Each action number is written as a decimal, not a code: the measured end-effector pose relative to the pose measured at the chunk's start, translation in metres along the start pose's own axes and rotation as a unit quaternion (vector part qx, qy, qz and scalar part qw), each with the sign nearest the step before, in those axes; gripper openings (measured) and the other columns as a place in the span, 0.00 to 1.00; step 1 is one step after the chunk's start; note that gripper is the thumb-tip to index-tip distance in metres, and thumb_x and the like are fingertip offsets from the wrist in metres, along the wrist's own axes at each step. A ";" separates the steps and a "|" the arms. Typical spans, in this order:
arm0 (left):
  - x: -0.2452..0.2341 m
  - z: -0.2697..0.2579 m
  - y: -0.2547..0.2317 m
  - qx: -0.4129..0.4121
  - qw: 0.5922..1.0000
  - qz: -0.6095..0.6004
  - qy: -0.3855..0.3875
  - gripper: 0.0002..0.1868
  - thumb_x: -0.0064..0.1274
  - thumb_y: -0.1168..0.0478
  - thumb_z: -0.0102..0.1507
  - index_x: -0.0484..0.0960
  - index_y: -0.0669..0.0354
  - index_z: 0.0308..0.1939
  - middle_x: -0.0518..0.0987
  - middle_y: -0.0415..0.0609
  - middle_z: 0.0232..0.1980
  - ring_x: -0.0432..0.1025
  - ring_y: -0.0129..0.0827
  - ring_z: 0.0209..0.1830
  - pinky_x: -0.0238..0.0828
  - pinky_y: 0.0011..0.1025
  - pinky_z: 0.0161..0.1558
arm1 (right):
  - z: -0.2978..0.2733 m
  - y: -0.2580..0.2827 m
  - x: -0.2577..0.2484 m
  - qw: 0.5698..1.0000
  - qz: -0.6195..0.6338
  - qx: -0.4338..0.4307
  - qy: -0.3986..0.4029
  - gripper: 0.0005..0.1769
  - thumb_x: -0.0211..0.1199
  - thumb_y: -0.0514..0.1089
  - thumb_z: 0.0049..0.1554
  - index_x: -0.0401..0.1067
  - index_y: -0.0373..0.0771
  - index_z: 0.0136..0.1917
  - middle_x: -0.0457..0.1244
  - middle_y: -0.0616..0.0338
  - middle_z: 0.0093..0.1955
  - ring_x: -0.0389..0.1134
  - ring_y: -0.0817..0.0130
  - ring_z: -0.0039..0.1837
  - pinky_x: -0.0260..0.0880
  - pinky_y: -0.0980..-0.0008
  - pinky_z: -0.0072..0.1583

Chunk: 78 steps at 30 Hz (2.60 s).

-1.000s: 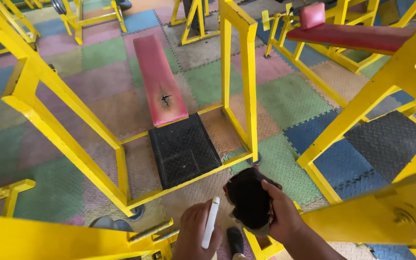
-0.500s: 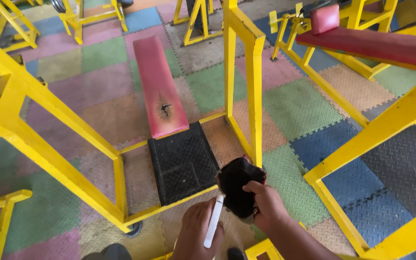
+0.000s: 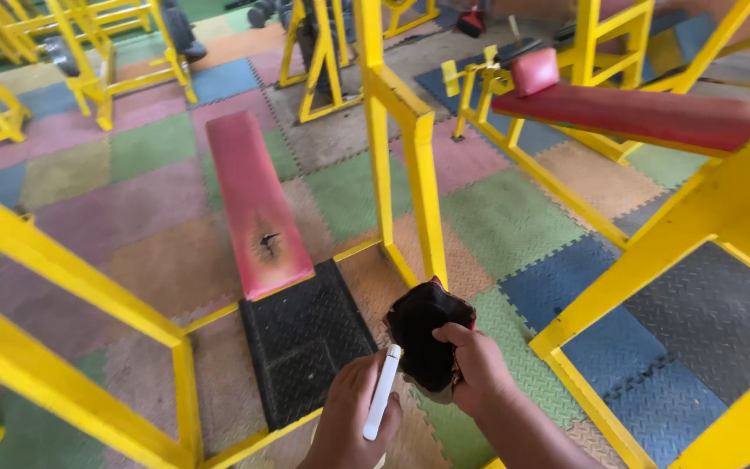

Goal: Cleaning a yellow metal gym machine using a spray bottle and a cloth.

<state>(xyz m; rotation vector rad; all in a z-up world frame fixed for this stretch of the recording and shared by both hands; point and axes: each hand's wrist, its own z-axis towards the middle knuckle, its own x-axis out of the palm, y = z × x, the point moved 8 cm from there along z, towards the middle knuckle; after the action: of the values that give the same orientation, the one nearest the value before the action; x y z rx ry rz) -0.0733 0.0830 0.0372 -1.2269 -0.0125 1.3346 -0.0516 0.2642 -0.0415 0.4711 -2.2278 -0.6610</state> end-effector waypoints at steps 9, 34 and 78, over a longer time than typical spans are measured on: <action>0.052 0.087 -0.017 0.091 0.988 -0.066 0.107 0.33 0.57 0.63 0.59 0.68 0.73 0.67 0.78 0.64 0.54 0.73 0.58 0.56 0.66 0.48 0.60 | 0.000 0.074 -0.013 0.992 0.060 -0.103 -0.046 0.16 0.55 0.35 0.53 0.71 0.29 0.55 0.69 0.50 0.42 0.72 0.58 0.40 0.75 0.57 0.46; 0.135 0.317 0.040 0.237 0.917 -0.146 0.284 0.32 0.54 0.60 0.64 0.66 0.73 0.69 0.76 0.66 0.60 0.69 0.60 0.63 0.63 0.49 0.64 | 0.096 0.190 -0.056 0.945 0.172 -0.189 -0.202 0.21 0.57 0.49 0.59 0.71 0.34 0.60 0.70 0.51 0.44 0.72 0.59 0.41 0.76 0.53 0.45; 0.439 0.288 -0.335 0.501 0.520 -0.381 0.578 0.31 0.58 0.63 0.58 0.74 0.69 0.65 0.80 0.60 0.57 0.72 0.57 0.60 0.68 0.44 0.63 | -0.175 0.248 -0.306 0.512 0.426 -0.508 -0.545 0.22 0.56 0.54 0.63 0.72 0.38 0.62 0.70 0.58 0.50 0.71 0.70 0.48 0.71 0.68 0.48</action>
<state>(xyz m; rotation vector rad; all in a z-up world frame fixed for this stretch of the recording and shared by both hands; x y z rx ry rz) 0.1290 0.6672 0.1155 -0.6430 0.9423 -0.5099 0.2470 0.5653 0.0354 -2.0149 -1.9792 -1.7053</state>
